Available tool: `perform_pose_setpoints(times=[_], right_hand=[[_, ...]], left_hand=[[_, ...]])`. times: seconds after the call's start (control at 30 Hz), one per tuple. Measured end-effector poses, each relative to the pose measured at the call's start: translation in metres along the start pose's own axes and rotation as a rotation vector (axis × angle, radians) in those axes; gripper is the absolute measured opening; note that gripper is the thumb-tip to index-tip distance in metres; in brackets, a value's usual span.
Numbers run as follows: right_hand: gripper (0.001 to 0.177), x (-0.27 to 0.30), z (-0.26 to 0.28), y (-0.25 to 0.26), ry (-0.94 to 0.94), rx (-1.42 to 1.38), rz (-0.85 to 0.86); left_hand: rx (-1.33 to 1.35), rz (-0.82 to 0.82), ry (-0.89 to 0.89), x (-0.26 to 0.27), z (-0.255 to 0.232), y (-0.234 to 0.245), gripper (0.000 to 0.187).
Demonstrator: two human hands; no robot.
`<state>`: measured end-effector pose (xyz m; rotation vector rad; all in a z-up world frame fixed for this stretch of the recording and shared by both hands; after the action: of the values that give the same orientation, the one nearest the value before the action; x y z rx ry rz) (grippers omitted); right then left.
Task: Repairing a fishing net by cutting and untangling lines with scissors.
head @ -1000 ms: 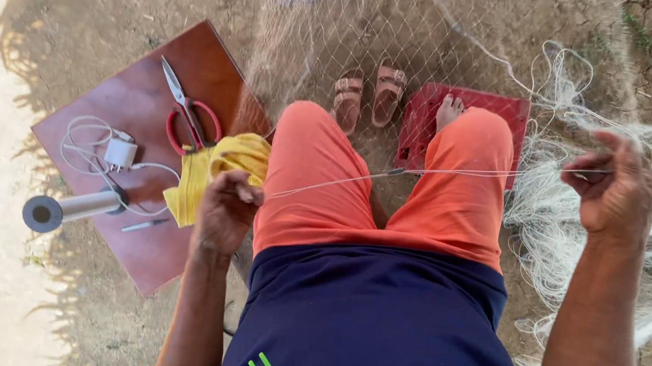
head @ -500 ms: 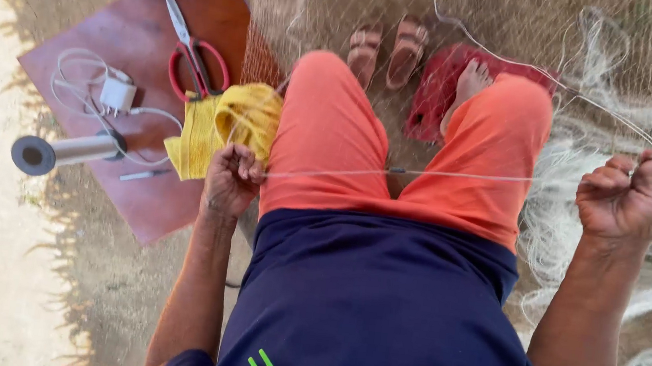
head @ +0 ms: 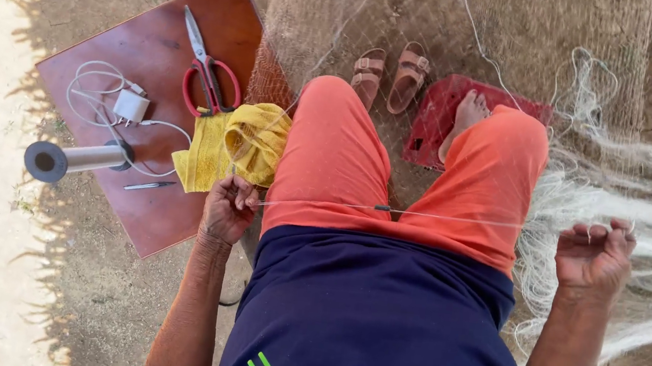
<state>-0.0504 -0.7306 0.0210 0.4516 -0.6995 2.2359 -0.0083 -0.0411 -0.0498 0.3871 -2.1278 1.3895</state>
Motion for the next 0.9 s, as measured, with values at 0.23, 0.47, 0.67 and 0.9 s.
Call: perform_pose_setpoints(times=[0.23,0.47,0.67,0.9], right_hand=[[0.021,0.017,0.018,-0.033,-0.081,-0.456,0.082],[0.023,0.026,0.031,-0.06,-0.082,-0.36,0.435],[0.024,0.038,0.053,-0.086,-0.051,-0.257,0.562],[0.012,0.025,0.031,-0.067,-0.133,-0.252,0.154]], left_hand=[[0.039,0.107,0.0,-0.013,-0.006,0.017,0.036],[-0.007,-0.042,-0.012,-0.007,-0.02,0.014,0.022],[-0.023,0.019,-0.023,-0.006,-0.026,0.006,0.021],[0.013,-0.058,0.007,-0.012,-0.027,0.04,0.028]])
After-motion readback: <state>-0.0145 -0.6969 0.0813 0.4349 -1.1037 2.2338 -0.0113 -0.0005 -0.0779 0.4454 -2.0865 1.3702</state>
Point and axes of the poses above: each hand's wrist, its own x-axis away from the middle knuckle, its own y-axis out of the back of the hand, z = x × y, the point moved 10 cm from there along -x, towards the middle knuckle, and after that the axes turned 5 degrees about x, right-handed, at the moved point
